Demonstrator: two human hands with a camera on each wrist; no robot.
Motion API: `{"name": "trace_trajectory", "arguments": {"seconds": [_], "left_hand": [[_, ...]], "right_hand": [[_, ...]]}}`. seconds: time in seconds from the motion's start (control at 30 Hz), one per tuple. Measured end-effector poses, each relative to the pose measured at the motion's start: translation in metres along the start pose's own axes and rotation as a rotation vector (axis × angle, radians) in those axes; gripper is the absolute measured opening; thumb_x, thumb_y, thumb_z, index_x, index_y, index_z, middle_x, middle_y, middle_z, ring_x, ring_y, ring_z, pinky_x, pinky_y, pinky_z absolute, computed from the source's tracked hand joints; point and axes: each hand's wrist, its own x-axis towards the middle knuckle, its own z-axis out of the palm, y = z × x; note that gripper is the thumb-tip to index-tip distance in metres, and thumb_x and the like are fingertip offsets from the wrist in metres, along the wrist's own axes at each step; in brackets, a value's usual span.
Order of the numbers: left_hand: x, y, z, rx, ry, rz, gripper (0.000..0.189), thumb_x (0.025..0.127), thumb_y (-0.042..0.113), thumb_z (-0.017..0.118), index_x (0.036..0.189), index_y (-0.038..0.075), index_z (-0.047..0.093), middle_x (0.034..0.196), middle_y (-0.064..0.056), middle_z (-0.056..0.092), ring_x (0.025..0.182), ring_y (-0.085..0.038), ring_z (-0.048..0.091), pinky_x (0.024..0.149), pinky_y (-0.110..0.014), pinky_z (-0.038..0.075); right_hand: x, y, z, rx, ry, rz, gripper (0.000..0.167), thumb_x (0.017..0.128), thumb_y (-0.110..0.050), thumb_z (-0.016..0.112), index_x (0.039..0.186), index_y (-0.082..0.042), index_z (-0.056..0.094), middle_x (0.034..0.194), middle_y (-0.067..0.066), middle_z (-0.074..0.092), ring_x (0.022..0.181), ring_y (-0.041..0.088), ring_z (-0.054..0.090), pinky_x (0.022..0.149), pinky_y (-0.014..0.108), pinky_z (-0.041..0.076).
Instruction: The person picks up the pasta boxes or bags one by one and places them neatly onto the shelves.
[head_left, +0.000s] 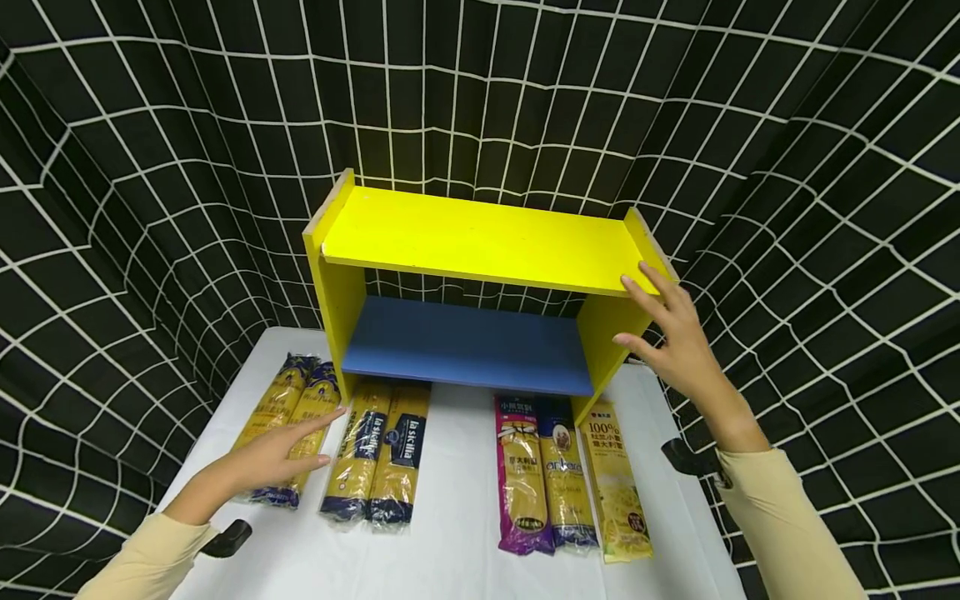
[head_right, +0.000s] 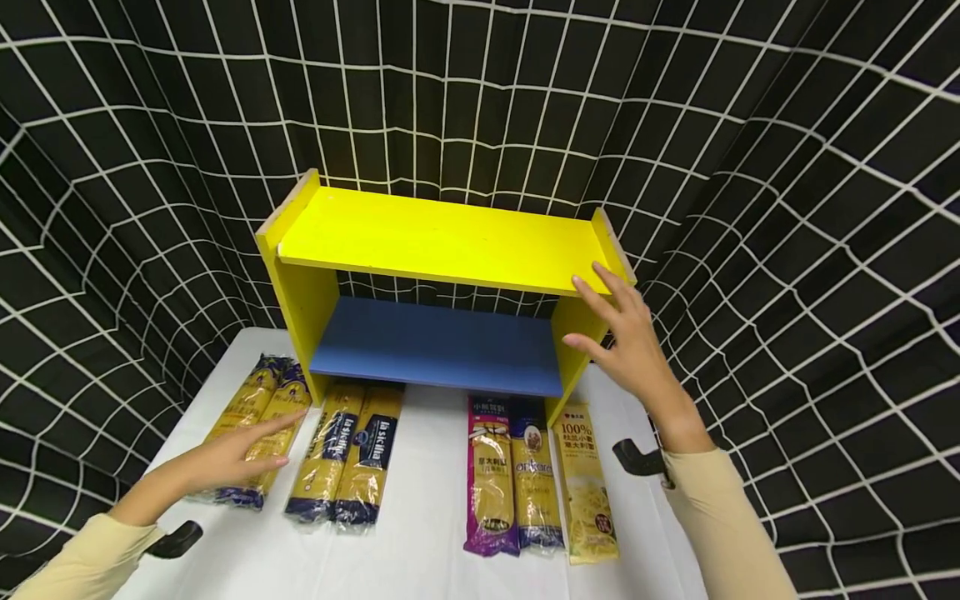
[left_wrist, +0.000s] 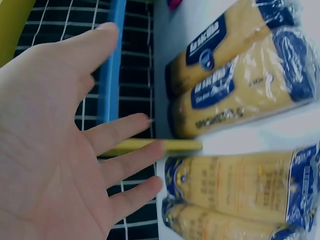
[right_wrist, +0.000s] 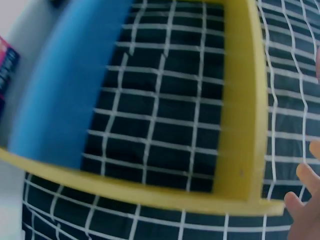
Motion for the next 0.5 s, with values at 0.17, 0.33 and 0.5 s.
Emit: {"name": "trace_trajectory", "arguments": {"seconds": [0.17, 0.33, 0.5], "left_hand": [[-0.009, -0.016, -0.011, -0.061, 0.012, -0.034, 0.075, 0.095, 0.054, 0.058, 0.158, 0.032, 0.024, 0.143, -0.024, 0.054, 0.124, -0.05, 0.054, 0.091, -0.069, 0.046], [-0.014, -0.033, -0.02, -0.098, 0.07, -0.052, 0.076, 0.096, 0.047, 0.061, 0.158, 0.023, 0.025, 0.136, -0.026, 0.058, 0.12, -0.046, 0.057, 0.088, -0.059, 0.053], [-0.02, -0.051, -0.024, -0.116, 0.133, -0.064, 0.076, 0.097, 0.036, 0.063, 0.159, 0.018, 0.023, 0.131, -0.023, 0.062, 0.113, -0.041, 0.062, 0.083, -0.04, 0.057]], "right_hand": [[0.022, 0.022, -0.017, 0.045, 0.059, 0.154, 0.069, 0.091, -0.035, 0.071, 0.153, -0.03, 0.039, 0.164, 0.007, 0.027, 0.149, 0.039, 0.021, 0.113, 0.073, 0.02], [0.036, 0.044, -0.025, 0.089, 0.057, 0.288, 0.062, 0.096, -0.034, 0.065, 0.151, -0.04, 0.038, 0.162, 0.008, 0.032, 0.15, 0.039, 0.023, 0.116, 0.071, 0.017], [0.039, 0.057, -0.026, 0.128, -0.002, 0.403, 0.054, 0.099, -0.042, 0.059, 0.148, -0.047, 0.038, 0.16, 0.01, 0.037, 0.147, 0.041, 0.028, 0.115, 0.069, 0.021]]}}
